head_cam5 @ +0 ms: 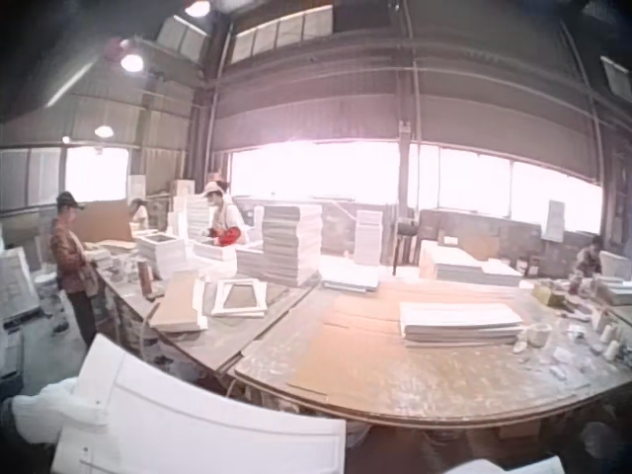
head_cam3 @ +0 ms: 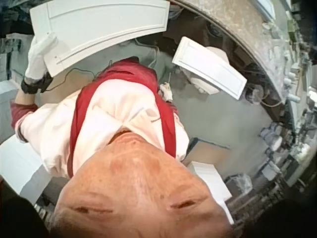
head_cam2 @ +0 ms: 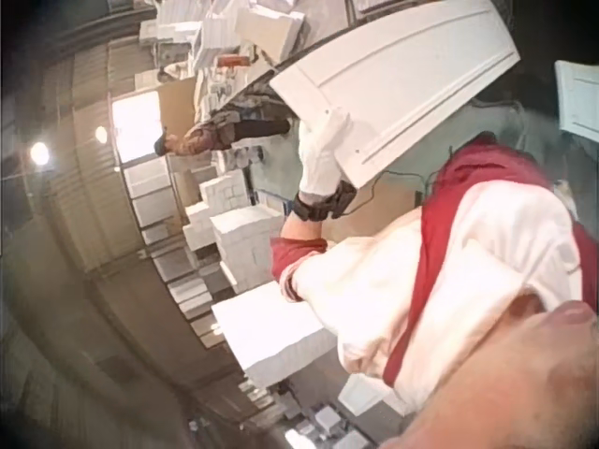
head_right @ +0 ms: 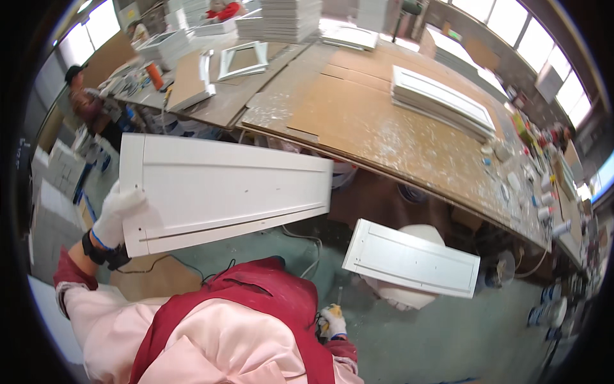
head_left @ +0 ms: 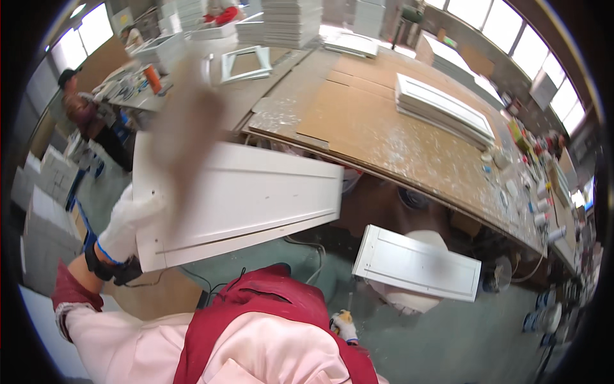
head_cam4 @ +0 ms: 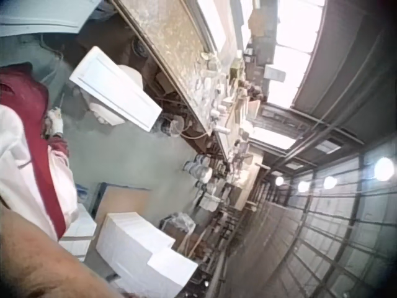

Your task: The worker picks up white panels from a stack, sprays them with a hand-held air gun, and then places them on a separate stack.

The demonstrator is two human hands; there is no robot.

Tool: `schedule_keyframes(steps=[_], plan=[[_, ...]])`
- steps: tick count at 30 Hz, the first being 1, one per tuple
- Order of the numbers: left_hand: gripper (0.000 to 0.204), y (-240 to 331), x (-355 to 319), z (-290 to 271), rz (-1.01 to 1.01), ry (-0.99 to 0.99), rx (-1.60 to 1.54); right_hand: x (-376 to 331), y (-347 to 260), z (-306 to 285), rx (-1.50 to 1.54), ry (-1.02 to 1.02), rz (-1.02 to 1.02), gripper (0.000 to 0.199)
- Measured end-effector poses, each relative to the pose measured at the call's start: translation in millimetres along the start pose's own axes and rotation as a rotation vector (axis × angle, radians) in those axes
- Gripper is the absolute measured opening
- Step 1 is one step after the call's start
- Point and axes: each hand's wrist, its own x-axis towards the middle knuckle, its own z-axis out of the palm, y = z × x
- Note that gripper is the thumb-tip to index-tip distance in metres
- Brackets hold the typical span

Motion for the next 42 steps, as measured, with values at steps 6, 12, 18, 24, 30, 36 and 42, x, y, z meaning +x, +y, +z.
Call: schedule_keyframes(steps=[6,12,18,24,30,36,42], plan=[[0.006,16,17,25,-0.023,0.023,0.019,103,70,-31,-0.241,-0.138,-0.073,0.031],[0.008,-47,103,87,-0.013,-0.376,-0.635,53,-18,58,-0.805,-0.067,-0.134,0.034],[0.017,-36,225,254,-0.186,-0.479,-0.689,103,28,25,-0.158,0.023,-0.113,0.035],[0.024,-26,380,410,-0.081,-0.572,-0.744,121,41,38,-0.324,0.409,-0.171,0.037],[0.023,-36,539,527,-0.149,-0.729,-0.872,115,13,104,-0.495,0.599,-0.016,0.038],[0.029,-63,628,627,-0.336,-0.706,-0.865,114,-10,129,-0.766,0.648,0.226,0.033],[0.034,-67,664,653,-0.184,-0.767,-0.633,128,-73,126,-0.678,0.649,0.308,0.032]])
